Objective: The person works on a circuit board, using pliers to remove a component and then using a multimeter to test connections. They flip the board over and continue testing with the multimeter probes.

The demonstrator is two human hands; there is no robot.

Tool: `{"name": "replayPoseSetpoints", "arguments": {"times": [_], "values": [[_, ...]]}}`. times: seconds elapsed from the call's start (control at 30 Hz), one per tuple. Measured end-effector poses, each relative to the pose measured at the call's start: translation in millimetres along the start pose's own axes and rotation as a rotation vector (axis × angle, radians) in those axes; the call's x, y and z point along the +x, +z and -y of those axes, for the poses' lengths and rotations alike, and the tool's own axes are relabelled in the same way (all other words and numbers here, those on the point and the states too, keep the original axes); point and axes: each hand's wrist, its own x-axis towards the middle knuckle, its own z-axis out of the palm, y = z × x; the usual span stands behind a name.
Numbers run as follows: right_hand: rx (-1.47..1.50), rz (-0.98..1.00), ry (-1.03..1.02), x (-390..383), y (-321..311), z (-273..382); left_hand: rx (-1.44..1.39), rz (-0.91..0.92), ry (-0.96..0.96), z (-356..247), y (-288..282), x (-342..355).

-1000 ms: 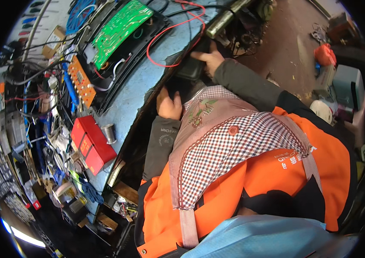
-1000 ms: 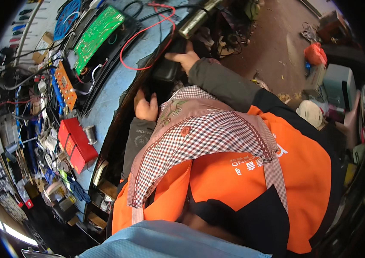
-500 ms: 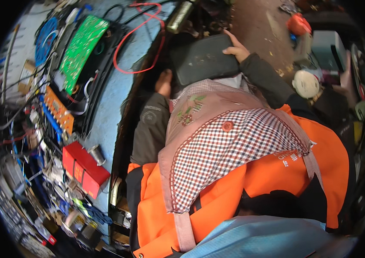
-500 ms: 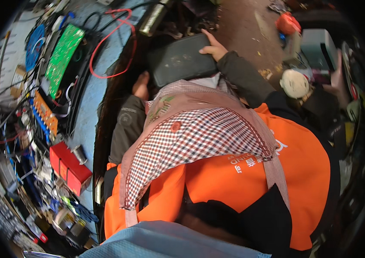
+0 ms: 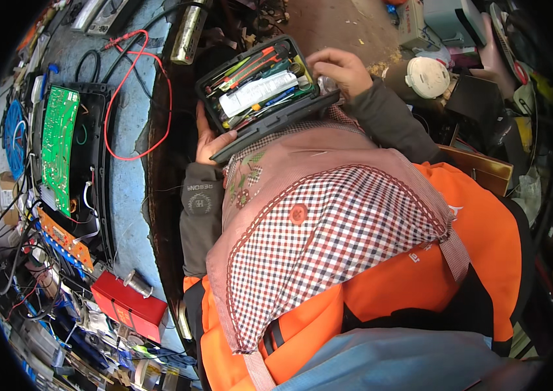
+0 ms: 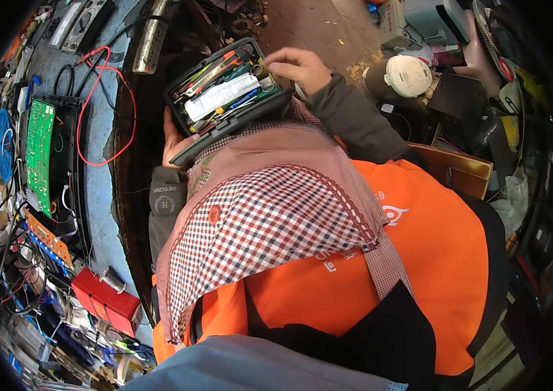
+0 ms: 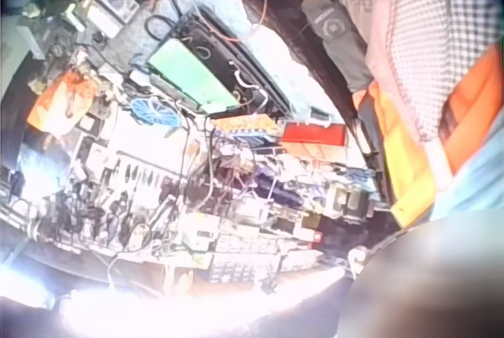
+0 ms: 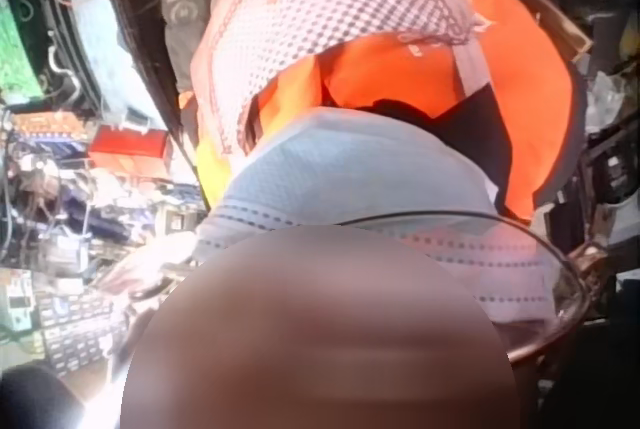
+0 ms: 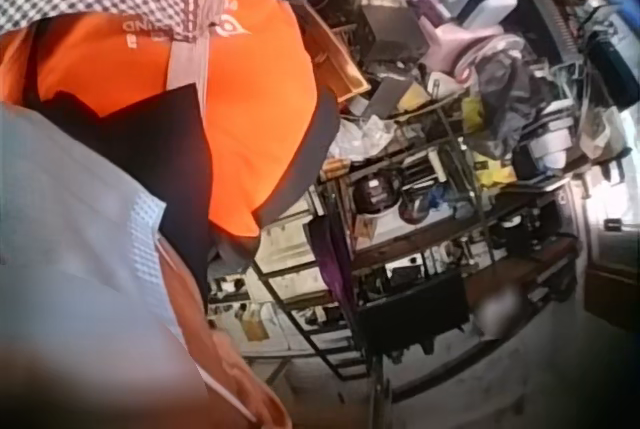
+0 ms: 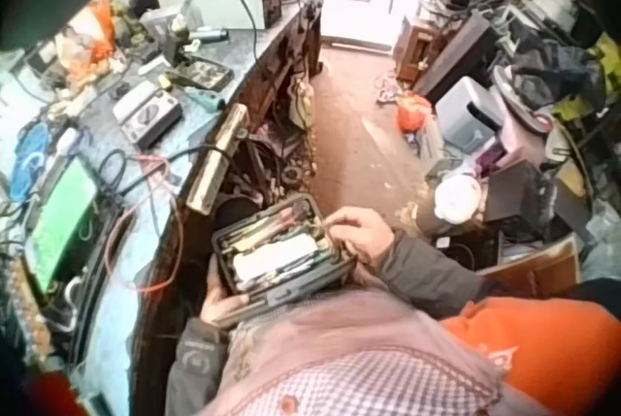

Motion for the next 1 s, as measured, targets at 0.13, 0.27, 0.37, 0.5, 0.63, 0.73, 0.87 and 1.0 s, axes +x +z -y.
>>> {"name": "replayPoseSetpoints", "arguments": {"times": [0.13, 0.27, 0.37, 0.5, 0.63, 0.73, 0.87, 1.0], "values": [[-0.592, 0.039, -0.219, 42, 4, 12, 0.065, -0.02, -0.043, -18, 8, -4], [-1.045, 0.102, -0.47, 70, 24, 17, 0.091, -0.005, -0.036, -10, -1, -3], [-1.139, 0.044, -0.553, 84, 31, 14, 0.115, -0.016, -0.046, -13, 3, -4], [-1.199, 0.08, -0.486, 83, 46, 11, 0.189, 0.01, -0.049, -11, -5, -7], [-1.169, 0.229, -0.358, 79, 46, 15, 0.268, 0.025, -0.037, -3, -18, -9], [-1.012, 0.129, -0.381, 76, 42, 9, 0.421, 0.058, 0.033, 6, -31, -4], [-0.958, -0.074, -0.42, 80, 39, 1, 0.426, 0.053, 0.017, 7, -34, -2], [-0.739, -0.098, -0.344, 87, 35, -7, 0.387, 0.012, -0.001, 3, -29, -3]]}}
